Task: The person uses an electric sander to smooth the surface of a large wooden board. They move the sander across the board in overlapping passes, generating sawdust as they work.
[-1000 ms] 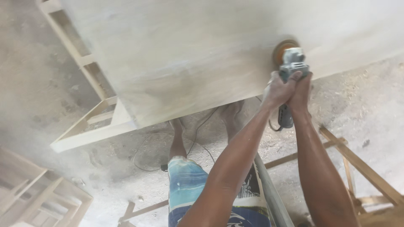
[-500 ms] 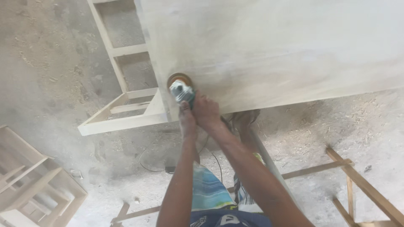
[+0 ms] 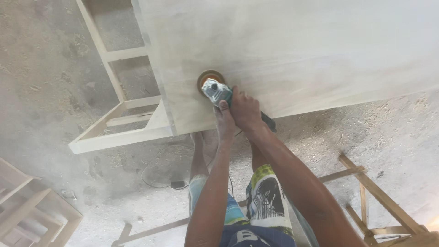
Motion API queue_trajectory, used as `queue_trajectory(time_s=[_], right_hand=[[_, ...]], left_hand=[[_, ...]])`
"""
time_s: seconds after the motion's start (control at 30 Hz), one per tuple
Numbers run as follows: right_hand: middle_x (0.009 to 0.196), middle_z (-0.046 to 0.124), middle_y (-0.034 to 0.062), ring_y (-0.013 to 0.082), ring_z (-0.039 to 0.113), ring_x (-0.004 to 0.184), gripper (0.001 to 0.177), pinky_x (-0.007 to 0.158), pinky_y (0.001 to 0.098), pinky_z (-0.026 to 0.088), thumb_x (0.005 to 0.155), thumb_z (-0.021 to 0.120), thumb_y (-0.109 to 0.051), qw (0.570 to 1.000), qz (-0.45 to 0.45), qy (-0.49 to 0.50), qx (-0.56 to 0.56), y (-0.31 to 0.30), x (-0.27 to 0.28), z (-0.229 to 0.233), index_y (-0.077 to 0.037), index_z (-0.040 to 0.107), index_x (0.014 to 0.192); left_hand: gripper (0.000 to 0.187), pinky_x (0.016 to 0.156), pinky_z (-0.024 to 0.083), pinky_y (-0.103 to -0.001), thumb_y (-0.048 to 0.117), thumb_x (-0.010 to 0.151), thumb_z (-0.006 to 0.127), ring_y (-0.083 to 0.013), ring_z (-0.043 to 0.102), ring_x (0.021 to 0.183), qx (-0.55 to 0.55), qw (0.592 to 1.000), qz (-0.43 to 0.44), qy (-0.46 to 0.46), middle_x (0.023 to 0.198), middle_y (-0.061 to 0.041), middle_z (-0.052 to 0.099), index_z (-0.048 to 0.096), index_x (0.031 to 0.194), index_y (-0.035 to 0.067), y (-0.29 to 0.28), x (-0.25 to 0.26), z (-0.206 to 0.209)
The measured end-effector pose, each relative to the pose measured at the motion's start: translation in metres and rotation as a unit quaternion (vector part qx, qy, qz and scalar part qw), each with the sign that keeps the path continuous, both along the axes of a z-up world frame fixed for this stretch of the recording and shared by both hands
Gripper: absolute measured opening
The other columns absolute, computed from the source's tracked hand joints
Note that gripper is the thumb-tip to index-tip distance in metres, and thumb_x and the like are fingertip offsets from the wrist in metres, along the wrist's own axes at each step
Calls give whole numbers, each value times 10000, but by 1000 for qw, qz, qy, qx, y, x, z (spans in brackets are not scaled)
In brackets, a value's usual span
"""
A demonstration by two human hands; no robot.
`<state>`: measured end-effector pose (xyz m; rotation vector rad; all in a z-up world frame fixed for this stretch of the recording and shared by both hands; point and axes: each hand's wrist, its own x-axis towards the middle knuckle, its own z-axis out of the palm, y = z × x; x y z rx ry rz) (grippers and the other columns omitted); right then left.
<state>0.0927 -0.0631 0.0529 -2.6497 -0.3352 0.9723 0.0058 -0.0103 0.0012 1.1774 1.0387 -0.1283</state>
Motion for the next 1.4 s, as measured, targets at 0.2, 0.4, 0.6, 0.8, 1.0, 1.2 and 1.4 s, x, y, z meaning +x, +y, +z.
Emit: queue_trajectory(time_s=[0.2,0.4,0.6,0.8,1.0,1.2,1.4], right_hand=[[943,688,224,440,723,863,312,694,547,576,991,599,-283,998,-29,-47,-17,-65,18,0,-19,513,1134],[946,681,235,457,715,860,310,694,560,570,993,597,-277,998,-48,-40,-10,-120,35,-2,-12,501,1120],[938,702,213,369,750,777,321,628,488,619,1042,540,-314,994,-102,9,-22,-186,53,-6,-11,496,1138],[937,731,220,307,741,758,262,600,405,586,1135,500,-252,981,-191,-16,-35,-260,62,-12,6,482,1180],[1024,739,207,309,752,824,441,631,428,621,1027,639,-377,941,-334,-37,-33,-281,52,-13,-23,462,1222],[985,718,217,375,746,829,459,689,500,627,1080,513,-470,949,-314,10,-16,-140,31,-29,-56,425,1255],[866,734,212,393,742,772,462,680,530,583,1024,573,-443,994,-84,9,67,58,-11,-15,-15,509,1186]], left_hand=[[827,1053,447,-435,681,989,413,-320,574,1296,41,997,-63,2,1398,-193,588,400,1514,41,-60,25,6],[811,1029,472,-445,687,977,443,-344,624,1247,10,997,-73,19,1327,-202,637,448,1448,26,-113,44,5],[853,990,543,-456,717,930,443,-355,641,1228,-25,994,-106,5,1314,-220,639,404,1468,55,-175,66,1],[956,944,603,-505,762,876,455,-390,666,1170,-117,977,-178,-6,1321,-274,610,323,1478,32,-236,99,9],[1020,807,639,-494,766,815,508,-415,756,1000,-94,927,-355,78,1145,-288,710,396,1401,-60,-241,132,18],[1010,884,595,-472,794,856,505,-386,713,1093,34,972,-226,53,1192,-286,697,510,1366,-78,-114,88,7],[833,964,529,-432,697,963,356,-296,621,1174,-9,998,-47,32,1300,-160,627,459,1497,65,74,7,8]])
